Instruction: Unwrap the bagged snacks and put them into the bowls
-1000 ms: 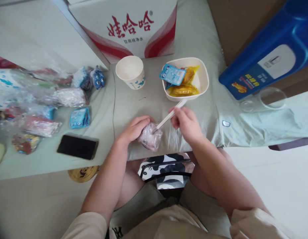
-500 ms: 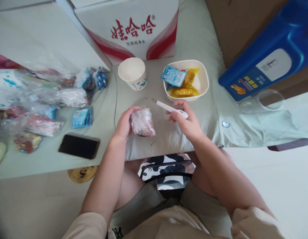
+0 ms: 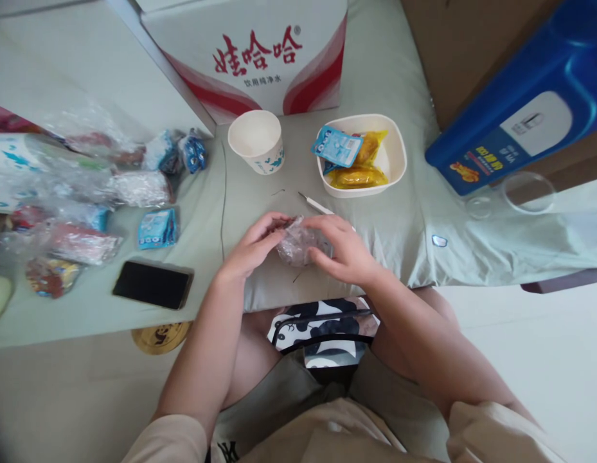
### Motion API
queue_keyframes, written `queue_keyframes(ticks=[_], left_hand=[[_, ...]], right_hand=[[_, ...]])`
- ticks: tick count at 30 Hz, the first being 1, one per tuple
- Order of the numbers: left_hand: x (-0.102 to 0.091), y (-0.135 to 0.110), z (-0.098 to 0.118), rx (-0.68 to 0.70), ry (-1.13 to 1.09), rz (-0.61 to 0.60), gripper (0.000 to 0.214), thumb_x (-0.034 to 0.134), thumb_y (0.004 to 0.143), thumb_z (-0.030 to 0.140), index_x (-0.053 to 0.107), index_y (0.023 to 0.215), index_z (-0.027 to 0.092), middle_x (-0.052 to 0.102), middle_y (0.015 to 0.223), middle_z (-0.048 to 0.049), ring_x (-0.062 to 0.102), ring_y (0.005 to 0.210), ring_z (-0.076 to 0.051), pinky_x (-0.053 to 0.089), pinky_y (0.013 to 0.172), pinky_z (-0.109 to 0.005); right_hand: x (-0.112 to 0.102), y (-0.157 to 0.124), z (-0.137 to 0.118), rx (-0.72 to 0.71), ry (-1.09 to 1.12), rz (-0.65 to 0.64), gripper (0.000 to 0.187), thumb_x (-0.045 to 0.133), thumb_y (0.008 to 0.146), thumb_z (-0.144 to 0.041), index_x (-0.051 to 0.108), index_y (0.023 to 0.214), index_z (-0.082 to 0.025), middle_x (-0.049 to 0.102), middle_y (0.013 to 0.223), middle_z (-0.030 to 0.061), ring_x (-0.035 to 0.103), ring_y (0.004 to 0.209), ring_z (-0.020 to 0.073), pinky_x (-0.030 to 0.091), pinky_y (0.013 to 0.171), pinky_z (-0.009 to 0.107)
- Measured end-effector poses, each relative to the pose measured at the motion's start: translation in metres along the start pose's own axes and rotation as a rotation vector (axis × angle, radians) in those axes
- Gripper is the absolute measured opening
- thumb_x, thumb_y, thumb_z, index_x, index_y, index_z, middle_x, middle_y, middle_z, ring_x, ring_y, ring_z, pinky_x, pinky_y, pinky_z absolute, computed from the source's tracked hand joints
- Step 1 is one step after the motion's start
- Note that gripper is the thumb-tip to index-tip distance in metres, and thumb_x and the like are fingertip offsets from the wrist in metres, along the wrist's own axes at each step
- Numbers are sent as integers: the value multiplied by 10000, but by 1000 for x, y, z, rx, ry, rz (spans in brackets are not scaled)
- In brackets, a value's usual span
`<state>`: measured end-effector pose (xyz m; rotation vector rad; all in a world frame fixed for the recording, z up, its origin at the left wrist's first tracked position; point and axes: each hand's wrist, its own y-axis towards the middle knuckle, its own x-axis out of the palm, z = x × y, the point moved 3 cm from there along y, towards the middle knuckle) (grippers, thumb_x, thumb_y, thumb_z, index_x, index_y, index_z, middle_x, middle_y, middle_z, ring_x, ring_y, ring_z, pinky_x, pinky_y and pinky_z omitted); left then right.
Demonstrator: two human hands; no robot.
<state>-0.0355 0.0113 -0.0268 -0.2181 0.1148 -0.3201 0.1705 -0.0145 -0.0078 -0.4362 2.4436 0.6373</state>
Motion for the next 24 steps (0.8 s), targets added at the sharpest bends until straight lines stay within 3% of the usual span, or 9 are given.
queue_keyframes(ticks=[6, 10, 14, 16, 20, 24], left_hand=[[-2, 1, -1, -56, -59, 126, 204, 658, 850, 264, 650, 1050, 226, 688, 974, -21, 641, 831, -145, 527, 719, -259], [-13, 6, -10, -91, -35, 297, 121, 614, 819, 178, 628, 933, 216, 671, 862, -7, 623, 720, -135, 501, 592, -232], [-25, 8, -14, 29, 98, 460, 90, 593, 841, 159, 613, 911, 211, 697, 932, -27, 673, 829, -153, 554, 743, -279], [-24, 7, -11, 119, 207, 408, 135, 619, 874, 226, 638, 1007, 217, 710, 1047, -57, 692, 975, -187, 565, 867, -327], [-11, 3, -1, 287, 473, 202, 384, 754, 804, 265, 670, 1176, 220, 674, 1306, -107, 634, 1238, -250, 488, 1099, -418], [-12, 1, 1, 293, 506, 240, 256, 689, 857, 221, 714, 1112, 212, 700, 1285, -107, 659, 1217, -231, 499, 1094, -414]], right_hand=[[2, -1, 4, -25, -55, -89, 251, 541, 893, -170, 673, 1102, -213, 733, 956, 82, 695, 892, 227, 557, 816, 367], [-3, -1, 11, 22, -66, -2, 204, 516, 845, -110, 684, 878, -221, 701, 917, 70, 679, 857, 214, 543, 777, 348], [-10, -3, 16, 126, -60, 120, 217, 500, 805, -81, 663, 808, -224, 718, 971, 71, 688, 942, 234, 541, 854, 377], [-9, -2, 14, 127, -15, 86, 220, 483, 865, -124, 679, 875, -225, 737, 985, 71, 693, 958, 237, 537, 871, 384], [2, -1, 10, 69, 15, -115, 249, 554, 958, -353, 683, 1118, -213, 760, 989, 87, 698, 980, 261, 517, 893, 411], [9, -1, 13, 52, -125, -163, 170, 629, 911, -309, 722, 1017, -213, 752, 901, 82, 682, 898, 254, 495, 838, 396]])
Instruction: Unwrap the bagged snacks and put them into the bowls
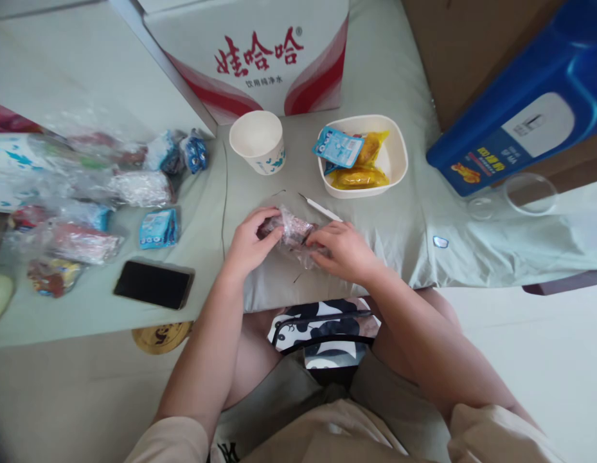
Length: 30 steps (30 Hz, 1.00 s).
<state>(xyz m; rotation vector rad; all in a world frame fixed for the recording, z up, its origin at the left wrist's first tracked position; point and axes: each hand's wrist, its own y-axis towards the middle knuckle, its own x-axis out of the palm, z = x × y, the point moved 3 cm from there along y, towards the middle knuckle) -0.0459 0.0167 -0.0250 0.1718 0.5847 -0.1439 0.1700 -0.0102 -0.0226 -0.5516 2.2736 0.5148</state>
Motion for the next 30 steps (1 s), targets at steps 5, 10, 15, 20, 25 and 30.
queue_keyframes(ticks=[5, 10, 15, 20, 25, 30], left_hand=[[-6, 1, -5, -39, -55, 139, 106, 649, 843, 164, 724, 900, 211, 759, 1115, -76, 711, 1041, -199, 556, 952, -363], [-9, 3, -12, -212, -340, 294, 86, 672, 856, 271, 658, 795, 211, 702, 793, -18, 666, 769, -149, 539, 744, -279], [-10, 4, -20, -318, -447, 404, 108, 678, 852, 311, 612, 881, 229, 662, 857, 2, 633, 790, -131, 502, 730, -243], [-7, 5, -14, -254, -505, 343, 196, 607, 923, 429, 613, 977, 242, 679, 985, -33, 657, 925, -159, 516, 813, -272], [1, 4, -2, -183, -433, 217, 230, 754, 800, 316, 612, 961, 232, 699, 1001, -38, 670, 962, -171, 518, 873, -291], [-9, 6, -7, -239, -371, 447, 114, 654, 780, 179, 582, 854, 227, 615, 764, 23, 576, 698, -117, 470, 676, -236]], right_hand=[[-2, 1, 3, -6, -10, 87, 149, 581, 917, -239, 728, 920, -218, 714, 800, 61, 651, 812, 229, 483, 772, 361], [-10, -2, 7, 145, -80, 259, 172, 545, 919, -235, 717, 911, -222, 707, 820, 77, 634, 823, 260, 495, 774, 398], [-17, -6, -2, 167, -58, 387, 238, 451, 937, -210, 673, 1010, -251, 723, 960, 84, 648, 939, 274, 503, 863, 439], [0, -3, -13, 67, -130, 204, 228, 533, 933, -307, 658, 1103, -220, 746, 1063, 110, 657, 1032, 295, 451, 901, 437], [13, -1, -9, 78, -180, 121, 229, 567, 899, -241, 670, 1102, -216, 762, 892, 62, 682, 906, 262, 399, 875, 419], [11, -2, -7, 64, -157, 114, 264, 529, 879, -167, 679, 1090, -217, 752, 854, 51, 683, 850, 238, 403, 869, 408]])
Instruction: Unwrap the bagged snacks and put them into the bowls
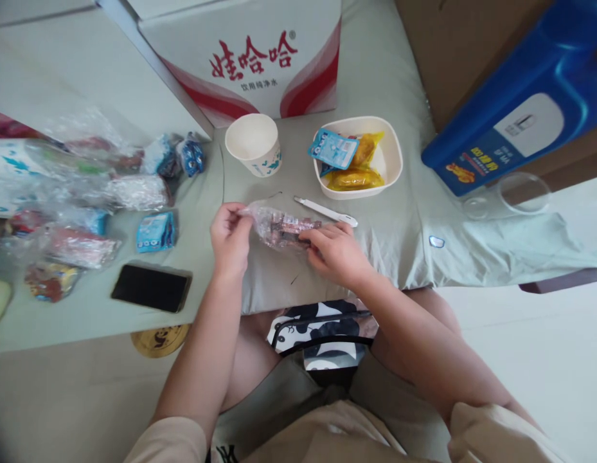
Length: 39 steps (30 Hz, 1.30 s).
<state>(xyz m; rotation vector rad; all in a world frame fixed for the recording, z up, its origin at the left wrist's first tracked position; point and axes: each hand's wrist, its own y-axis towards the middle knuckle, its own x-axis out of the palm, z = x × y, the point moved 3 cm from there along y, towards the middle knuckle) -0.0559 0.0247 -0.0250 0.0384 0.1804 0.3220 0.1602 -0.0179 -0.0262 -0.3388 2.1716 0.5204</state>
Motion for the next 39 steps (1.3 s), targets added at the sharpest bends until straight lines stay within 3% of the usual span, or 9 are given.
queue_keyframes(ticks=[3, 8, 11, 15, 25, 32, 39], left_hand=[[-6, 5, -1, -9, -89, 74, 87, 631, 777, 195, 557, 808, 227, 576, 739, 28, 544, 673, -106, 448, 653, -226], [-7, 4, -2, -17, -156, 2, 103, 629, 858, 288, 558, 801, 238, 570, 736, 18, 555, 680, -120, 471, 658, -245], [-4, 2, -1, 0, -76, -75, 99, 665, 849, 272, 588, 796, 239, 562, 686, 22, 528, 641, -121, 454, 618, -250], [-2, 2, 1, -12, -54, -115, 86, 673, 795, 191, 603, 772, 236, 536, 643, 33, 483, 591, -114, 406, 562, -252], [-9, 7, 0, -105, -134, 37, 127, 603, 806, 173, 527, 721, 231, 494, 589, 46, 486, 547, -105, 420, 560, -237], [-5, 6, -1, -79, -95, -37, 123, 615, 825, 184, 564, 725, 232, 503, 609, 36, 476, 570, -112, 399, 559, -245], [-1, 4, 1, -63, -23, -102, 115, 629, 809, 173, 596, 717, 233, 531, 627, 28, 486, 597, -119, 396, 562, -254]], right_hand=[[-3, 0, -2, -16, -2, 51, 259, 538, 896, -212, 679, 1113, -221, 747, 963, 81, 670, 923, 261, 426, 856, 404], [-2, 2, 0, 24, -38, 29, 314, 604, 886, -242, 658, 1194, -217, 728, 1207, 117, 651, 1084, 309, 432, 893, 427], [1, 2, 4, 28, -58, 5, 285, 577, 898, -202, 677, 1164, -217, 761, 1077, 98, 668, 1024, 295, 423, 893, 425], [-2, 1, 5, -3, -92, 40, 188, 531, 932, -192, 709, 982, -225, 757, 905, 67, 673, 913, 258, 416, 873, 405], [-8, 3, 6, 35, -59, 66, 158, 553, 916, -207, 709, 906, -232, 737, 886, 70, 645, 880, 264, 436, 854, 422], [-8, 2, 11, 41, -65, 99, 180, 540, 923, -241, 715, 960, -226, 727, 942, 104, 657, 906, 285, 505, 829, 434], [-7, 1, 13, 45, -80, 47, 183, 550, 921, -246, 714, 998, -221, 743, 984, 110, 670, 958, 304, 509, 875, 462]])
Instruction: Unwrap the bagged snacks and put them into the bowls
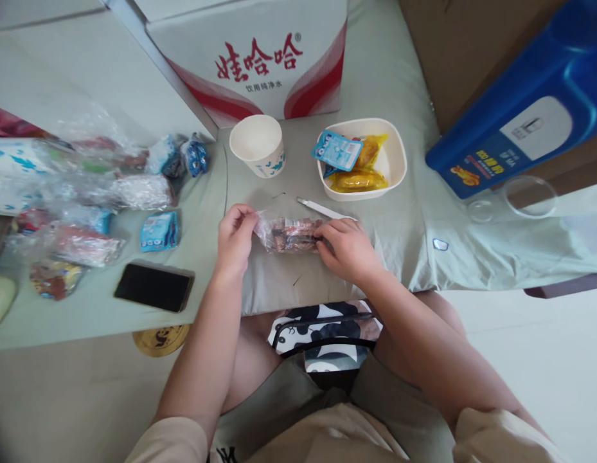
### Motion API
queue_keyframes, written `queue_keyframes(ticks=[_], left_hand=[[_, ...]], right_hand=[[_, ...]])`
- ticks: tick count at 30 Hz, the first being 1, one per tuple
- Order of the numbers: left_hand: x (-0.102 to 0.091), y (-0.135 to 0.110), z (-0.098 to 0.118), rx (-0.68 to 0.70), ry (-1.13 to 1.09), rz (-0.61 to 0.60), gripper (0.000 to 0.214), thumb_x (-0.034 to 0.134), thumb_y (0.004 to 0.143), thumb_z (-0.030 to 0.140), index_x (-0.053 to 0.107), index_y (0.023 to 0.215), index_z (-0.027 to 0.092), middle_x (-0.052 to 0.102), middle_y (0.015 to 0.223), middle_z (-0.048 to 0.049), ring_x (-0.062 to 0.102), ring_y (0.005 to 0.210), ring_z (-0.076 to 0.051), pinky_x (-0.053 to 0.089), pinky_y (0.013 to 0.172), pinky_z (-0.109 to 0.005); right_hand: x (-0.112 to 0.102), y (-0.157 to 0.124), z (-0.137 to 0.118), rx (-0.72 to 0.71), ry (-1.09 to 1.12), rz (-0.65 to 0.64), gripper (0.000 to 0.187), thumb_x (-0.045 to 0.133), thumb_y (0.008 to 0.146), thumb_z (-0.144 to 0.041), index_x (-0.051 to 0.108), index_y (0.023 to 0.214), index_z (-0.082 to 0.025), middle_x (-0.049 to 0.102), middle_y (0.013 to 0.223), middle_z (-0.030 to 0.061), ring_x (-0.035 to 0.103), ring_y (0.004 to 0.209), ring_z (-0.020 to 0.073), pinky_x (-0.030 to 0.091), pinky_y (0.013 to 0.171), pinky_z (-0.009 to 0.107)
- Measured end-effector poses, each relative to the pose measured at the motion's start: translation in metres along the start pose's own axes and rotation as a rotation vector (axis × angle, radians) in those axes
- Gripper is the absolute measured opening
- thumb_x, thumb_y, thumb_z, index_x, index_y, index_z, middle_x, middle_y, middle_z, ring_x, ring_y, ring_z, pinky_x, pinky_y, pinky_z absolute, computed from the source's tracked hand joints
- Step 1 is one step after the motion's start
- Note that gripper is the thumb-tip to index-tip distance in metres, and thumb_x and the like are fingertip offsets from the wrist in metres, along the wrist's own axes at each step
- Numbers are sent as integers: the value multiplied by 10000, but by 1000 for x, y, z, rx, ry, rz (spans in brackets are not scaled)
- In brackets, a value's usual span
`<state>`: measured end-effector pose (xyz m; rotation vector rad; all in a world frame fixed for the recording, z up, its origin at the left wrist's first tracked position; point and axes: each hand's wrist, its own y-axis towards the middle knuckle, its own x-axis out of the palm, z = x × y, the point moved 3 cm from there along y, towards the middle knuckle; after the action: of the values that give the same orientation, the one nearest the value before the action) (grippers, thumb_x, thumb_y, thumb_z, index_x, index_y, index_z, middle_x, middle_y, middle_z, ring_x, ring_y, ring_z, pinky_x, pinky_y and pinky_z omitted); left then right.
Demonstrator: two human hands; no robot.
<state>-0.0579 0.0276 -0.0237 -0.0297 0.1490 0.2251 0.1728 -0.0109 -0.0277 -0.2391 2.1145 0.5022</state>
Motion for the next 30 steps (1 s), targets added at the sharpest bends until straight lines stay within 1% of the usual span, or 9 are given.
queue_keyframes(ticks=[8, 15, 20, 26, 30], left_hand=[[5, -1, -2, -27, 10, -81, 92, 629, 813, 176, 614, 733, 219, 538, 614, 33, 481, 563, -110, 383, 552, -253], [6, -3, -1, -41, 86, -121, 67, 611, 811, 169, 621, 756, 205, 566, 643, 35, 478, 581, -103, 373, 577, -244], [6, -4, 1, -45, 152, -121, 63, 616, 798, 153, 618, 758, 202, 576, 664, 38, 484, 606, -105, 381, 600, -242], [5, -1, -3, -69, 131, -106, 68, 597, 787, 141, 618, 768, 203, 571, 654, 38, 476, 589, -108, 370, 575, -242], [4, -1, -3, -57, 140, -107, 67, 595, 787, 144, 618, 769, 204, 580, 664, 33, 484, 595, -111, 377, 578, -242]], right_hand=[[0, 0, 2, -24, 22, 4, 182, 544, 924, -238, 715, 974, -202, 756, 939, 104, 686, 916, 304, 502, 848, 450], [-1, 0, 1, -5, 31, -2, 199, 545, 923, -245, 719, 1007, -200, 738, 993, 110, 677, 946, 299, 518, 864, 448], [-1, 0, 2, -3, 55, 8, 201, 545, 919, -244, 718, 1016, -206, 730, 1049, 124, 680, 993, 305, 529, 899, 471], [1, -1, 4, 6, 103, -13, 191, 559, 910, -232, 701, 1035, -202, 741, 1152, 129, 692, 1082, 319, 530, 971, 506], [2, -1, 4, -2, 131, -36, 194, 556, 907, -215, 688, 1049, -203, 743, 1160, 129, 698, 1093, 315, 547, 964, 502]])
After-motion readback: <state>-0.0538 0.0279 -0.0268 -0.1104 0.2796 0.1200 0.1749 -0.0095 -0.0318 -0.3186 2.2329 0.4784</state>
